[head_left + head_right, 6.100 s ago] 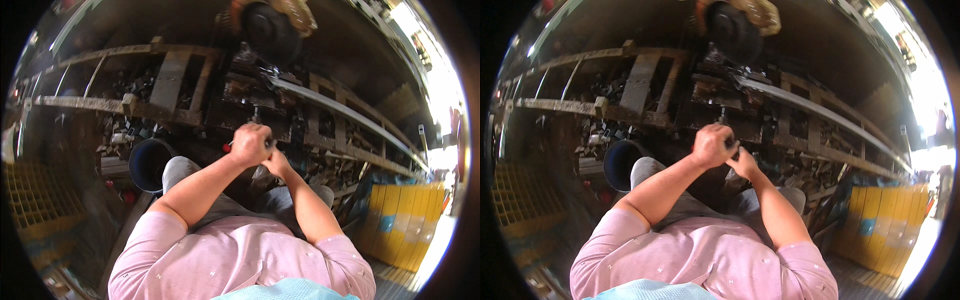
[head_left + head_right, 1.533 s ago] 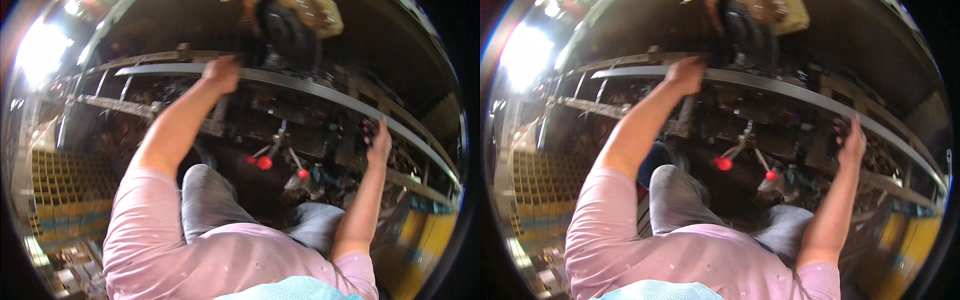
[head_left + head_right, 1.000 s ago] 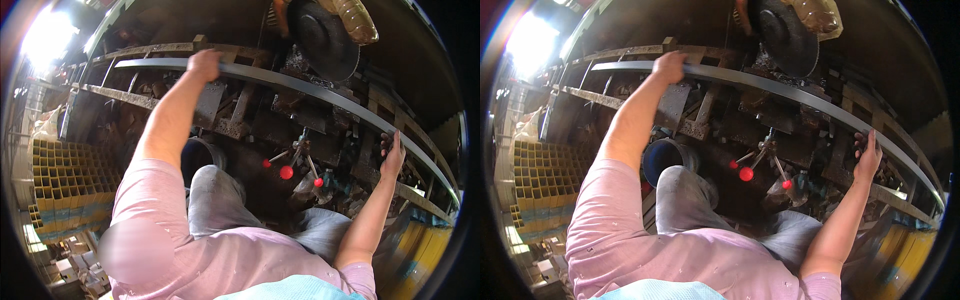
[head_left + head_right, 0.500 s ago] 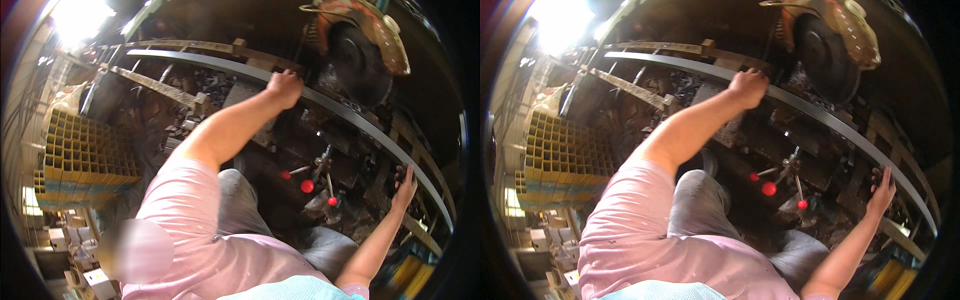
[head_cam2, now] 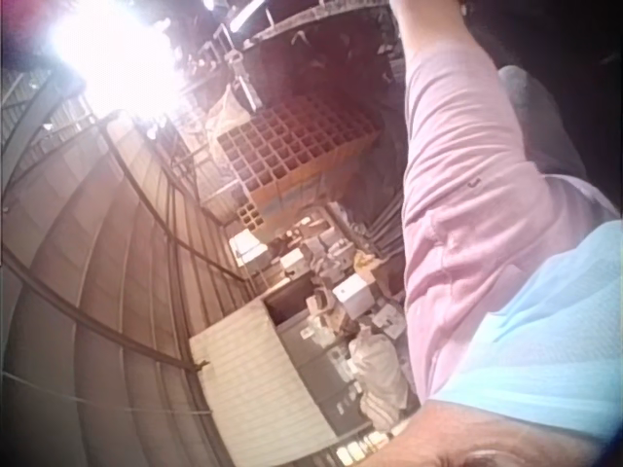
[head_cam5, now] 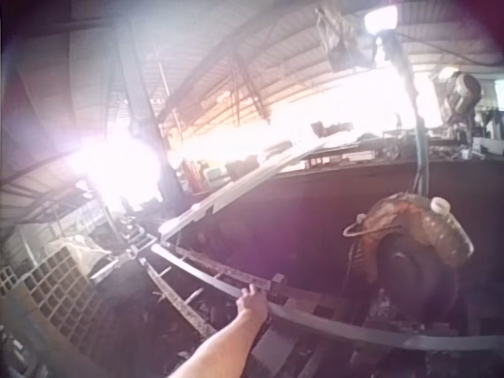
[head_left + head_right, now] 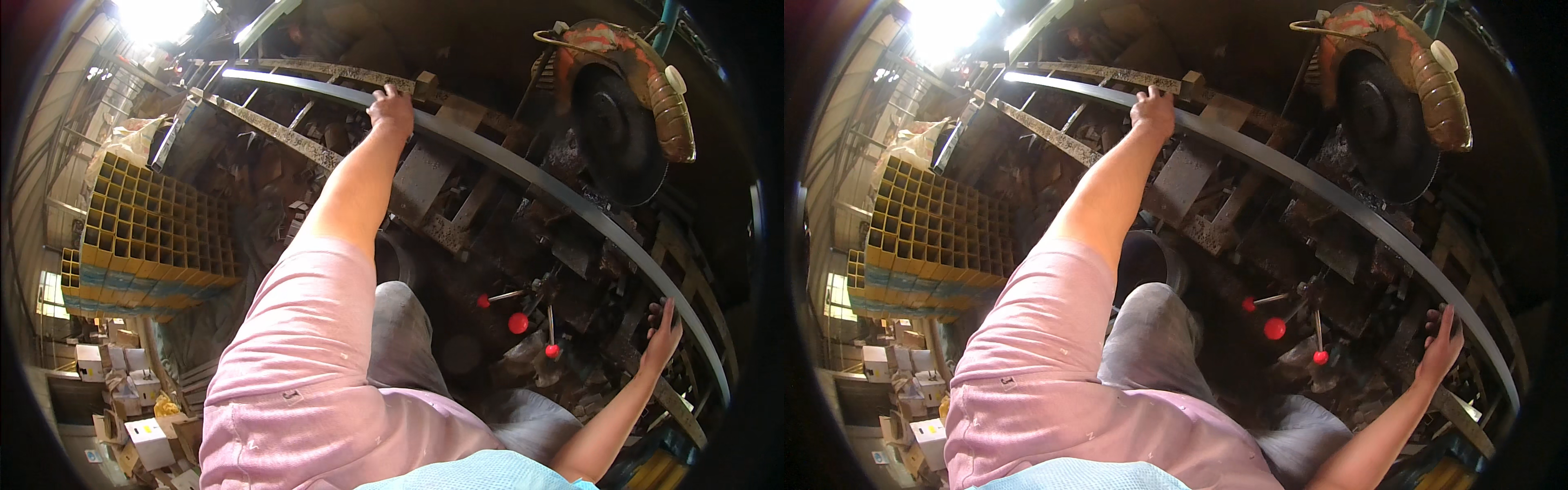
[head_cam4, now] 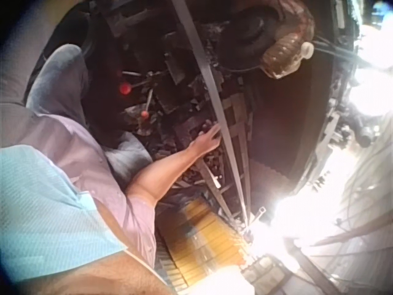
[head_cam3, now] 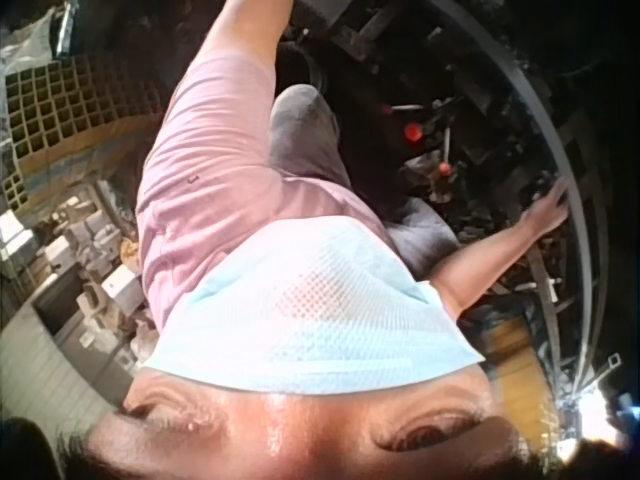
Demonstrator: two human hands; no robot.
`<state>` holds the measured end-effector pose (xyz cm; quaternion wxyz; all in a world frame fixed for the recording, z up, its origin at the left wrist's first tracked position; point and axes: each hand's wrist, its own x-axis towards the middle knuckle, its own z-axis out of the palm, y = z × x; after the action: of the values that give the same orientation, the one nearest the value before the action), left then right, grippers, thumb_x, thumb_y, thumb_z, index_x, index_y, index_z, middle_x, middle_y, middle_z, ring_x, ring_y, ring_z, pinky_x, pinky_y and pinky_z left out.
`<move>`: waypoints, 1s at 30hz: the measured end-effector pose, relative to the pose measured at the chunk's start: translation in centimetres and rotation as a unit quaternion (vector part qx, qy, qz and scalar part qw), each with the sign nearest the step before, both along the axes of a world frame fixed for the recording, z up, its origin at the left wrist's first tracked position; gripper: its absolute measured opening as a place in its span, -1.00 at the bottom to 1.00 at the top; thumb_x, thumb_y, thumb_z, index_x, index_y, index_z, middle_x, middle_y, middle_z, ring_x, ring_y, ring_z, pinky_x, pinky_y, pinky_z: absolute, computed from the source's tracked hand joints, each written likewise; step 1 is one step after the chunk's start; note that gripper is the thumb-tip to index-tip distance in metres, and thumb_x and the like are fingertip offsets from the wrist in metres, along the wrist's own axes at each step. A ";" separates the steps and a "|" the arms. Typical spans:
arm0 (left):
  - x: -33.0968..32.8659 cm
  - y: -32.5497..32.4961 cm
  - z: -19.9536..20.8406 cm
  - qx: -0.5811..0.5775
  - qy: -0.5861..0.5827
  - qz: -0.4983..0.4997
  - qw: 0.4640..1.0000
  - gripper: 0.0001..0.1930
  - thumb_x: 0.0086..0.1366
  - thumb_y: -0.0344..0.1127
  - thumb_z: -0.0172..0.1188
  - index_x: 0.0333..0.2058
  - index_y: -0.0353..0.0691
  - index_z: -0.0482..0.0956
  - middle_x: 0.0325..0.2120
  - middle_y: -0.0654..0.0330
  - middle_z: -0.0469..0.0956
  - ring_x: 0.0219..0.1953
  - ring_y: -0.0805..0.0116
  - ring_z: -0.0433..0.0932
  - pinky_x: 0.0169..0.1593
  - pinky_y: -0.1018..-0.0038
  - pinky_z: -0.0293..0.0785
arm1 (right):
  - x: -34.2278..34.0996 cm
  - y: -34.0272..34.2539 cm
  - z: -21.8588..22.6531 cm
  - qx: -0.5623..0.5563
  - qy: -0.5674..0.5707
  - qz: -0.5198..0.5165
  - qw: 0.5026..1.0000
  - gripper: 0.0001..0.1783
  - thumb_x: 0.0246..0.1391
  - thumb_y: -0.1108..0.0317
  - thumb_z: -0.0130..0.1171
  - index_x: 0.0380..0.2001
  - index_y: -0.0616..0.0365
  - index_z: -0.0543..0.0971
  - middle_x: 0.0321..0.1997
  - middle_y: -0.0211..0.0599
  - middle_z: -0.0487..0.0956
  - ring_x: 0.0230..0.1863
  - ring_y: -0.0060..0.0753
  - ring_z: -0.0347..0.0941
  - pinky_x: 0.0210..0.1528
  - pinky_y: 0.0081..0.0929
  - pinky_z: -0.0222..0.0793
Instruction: The person sits on the floor and uses a chop saw to cut long metal bars. They position each bar under the blade, lower the saw to cut, and then remove the cut piece before repeating the process with another bar.
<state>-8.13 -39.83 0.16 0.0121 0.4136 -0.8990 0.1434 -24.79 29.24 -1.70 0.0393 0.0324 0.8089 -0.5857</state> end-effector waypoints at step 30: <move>-0.6 0.9 -2.1 0.017 -0.034 -0.169 0.985 -0.67 0.41 -0.33 0.20 0.11 -0.04 0.72 0.16 0.11 0.69 0.26 0.06 0.63 0.20 0.13 0.67 | 10.0 -8.2 6.6 0.195 -0.050 0.354 0.913 -0.48 0.37 -0.01 0.30 0.00 0.31 0.69 -0.07 -0.02 0.79 -0.02 -0.13 0.74 -0.03 -0.25 0.59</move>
<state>-8.72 -38.96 -1.90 -0.0014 0.2506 -0.9582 0.1381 -14.76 21.00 4.94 0.2775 -0.2202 0.8623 -0.3620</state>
